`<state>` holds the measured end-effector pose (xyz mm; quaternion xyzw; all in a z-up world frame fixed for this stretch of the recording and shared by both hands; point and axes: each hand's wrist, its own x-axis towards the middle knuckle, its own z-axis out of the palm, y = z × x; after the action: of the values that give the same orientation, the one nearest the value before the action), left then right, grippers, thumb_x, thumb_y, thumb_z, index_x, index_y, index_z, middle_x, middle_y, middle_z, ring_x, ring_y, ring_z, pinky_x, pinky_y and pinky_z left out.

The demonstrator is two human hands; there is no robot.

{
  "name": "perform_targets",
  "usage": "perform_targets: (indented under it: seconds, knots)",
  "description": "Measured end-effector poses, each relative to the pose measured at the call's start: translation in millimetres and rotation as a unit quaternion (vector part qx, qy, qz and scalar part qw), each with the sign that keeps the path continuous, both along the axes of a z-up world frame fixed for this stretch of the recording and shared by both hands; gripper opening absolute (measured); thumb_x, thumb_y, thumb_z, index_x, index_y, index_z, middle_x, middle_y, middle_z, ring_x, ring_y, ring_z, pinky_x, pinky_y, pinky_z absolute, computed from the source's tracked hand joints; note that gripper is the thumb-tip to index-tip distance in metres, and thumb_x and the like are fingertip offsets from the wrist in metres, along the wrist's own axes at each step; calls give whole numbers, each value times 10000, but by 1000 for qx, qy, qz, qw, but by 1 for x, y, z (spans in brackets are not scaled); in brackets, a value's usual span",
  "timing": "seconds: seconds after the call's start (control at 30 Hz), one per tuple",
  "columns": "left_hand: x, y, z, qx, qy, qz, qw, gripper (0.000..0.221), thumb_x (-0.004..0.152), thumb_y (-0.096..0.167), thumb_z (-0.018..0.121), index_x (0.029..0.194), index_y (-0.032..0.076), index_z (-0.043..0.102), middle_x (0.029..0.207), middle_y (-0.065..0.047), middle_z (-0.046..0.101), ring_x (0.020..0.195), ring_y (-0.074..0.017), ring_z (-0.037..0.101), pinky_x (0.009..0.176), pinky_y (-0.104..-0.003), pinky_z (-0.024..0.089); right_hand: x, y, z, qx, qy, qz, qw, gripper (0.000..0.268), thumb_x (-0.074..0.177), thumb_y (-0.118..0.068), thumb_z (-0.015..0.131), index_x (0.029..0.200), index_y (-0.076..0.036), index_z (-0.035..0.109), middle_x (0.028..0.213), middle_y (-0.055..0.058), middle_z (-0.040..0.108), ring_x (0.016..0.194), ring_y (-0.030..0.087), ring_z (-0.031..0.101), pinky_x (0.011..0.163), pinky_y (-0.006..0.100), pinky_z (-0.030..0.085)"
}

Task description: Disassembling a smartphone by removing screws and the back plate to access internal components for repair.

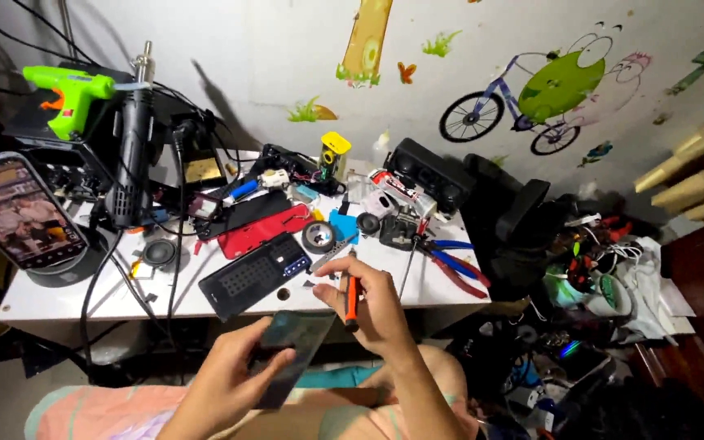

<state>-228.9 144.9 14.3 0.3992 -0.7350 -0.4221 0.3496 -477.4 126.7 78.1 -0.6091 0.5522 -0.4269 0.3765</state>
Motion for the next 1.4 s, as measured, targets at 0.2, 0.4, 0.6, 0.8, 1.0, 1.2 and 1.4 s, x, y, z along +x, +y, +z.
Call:
perform_targets:
  seconds: [0.2, 0.4, 0.6, 0.8, 1.0, 1.2, 1.4]
  knots:
    - [6, 5, 24, 33, -62, 77, 995, 106, 1014, 243, 806, 1108, 198, 828, 763, 38, 749, 706, -128, 529, 679, -311, 489, -1, 27, 7, -233, 70, 66, 968, 58, 1038, -184, 863, 1069, -177, 814, 756, -16, 755, 516, 86, 552, 553, 275, 453]
    - [20, 0, 46, -27, -181, 49, 982, 138, 1030, 331, 764, 1098, 227, 703, 911, 5, 807, 781, -277, 745, 730, -401, 526, 18, 39, 17, -325, 171, 93, 926, 255, 1115, -162, 757, 1363, -135, 808, 889, 65, 840, 662, 231, 626, 785, 340, 542]
    - [28, 3, 83, -129, -233, -44, 963, 217, 1144, 302, 687, 1039, 153, 570, 929, -68, 702, 838, -363, 720, 685, -475, 500, 18, 45, 18, -266, 123, 52, 955, 164, 1105, -217, 734, 1202, -138, 840, 763, 57, 776, 604, 170, 646, 609, 316, 519]
    - [10, 0, 141, -174, -366, -97, 909, 153, 1058, 89, 669, 1183, 168, 631, 1118, -64, 773, 880, -454, 762, 645, -610, 550, 3, 46, 19, -175, 44, 42, 983, 109, 1043, -194, 827, 1053, -105, 889, 659, 5, 726, 603, 91, 550, 597, 300, 475]
    - [0, -16, 165, -159, -442, -109, 876, 351, 1059, 203, 778, 1377, 164, 634, 1060, -138, 803, 859, -428, 813, 661, -608, 621, -25, 25, -2, -94, -89, 34, 991, 129, 1074, -158, 762, 1026, -48, 812, 969, 48, 772, 860, 147, 643, 780, 291, 520]
    - [27, -28, 176, -76, -393, -101, 911, 304, 974, 207, 755, 1273, 226, 707, 947, -69, 932, 887, -273, 882, 768, -442, 615, -107, -12, -49, -76, -178, -179, 965, 148, 1058, -303, 793, 1083, -156, 788, 797, -16, 596, 632, 110, 544, 593, 260, 477]
    - [40, -55, 162, -15, -395, -2, 919, 550, 942, 399, 817, 1474, 487, 706, 987, 163, 989, 721, -88, 862, 748, -301, 634, -166, 19, 3, -110, -305, -236, 916, 245, 1053, -202, 741, 871, -92, 620, 704, -52, 186, 534, 54, 167, 488, 285, 219]
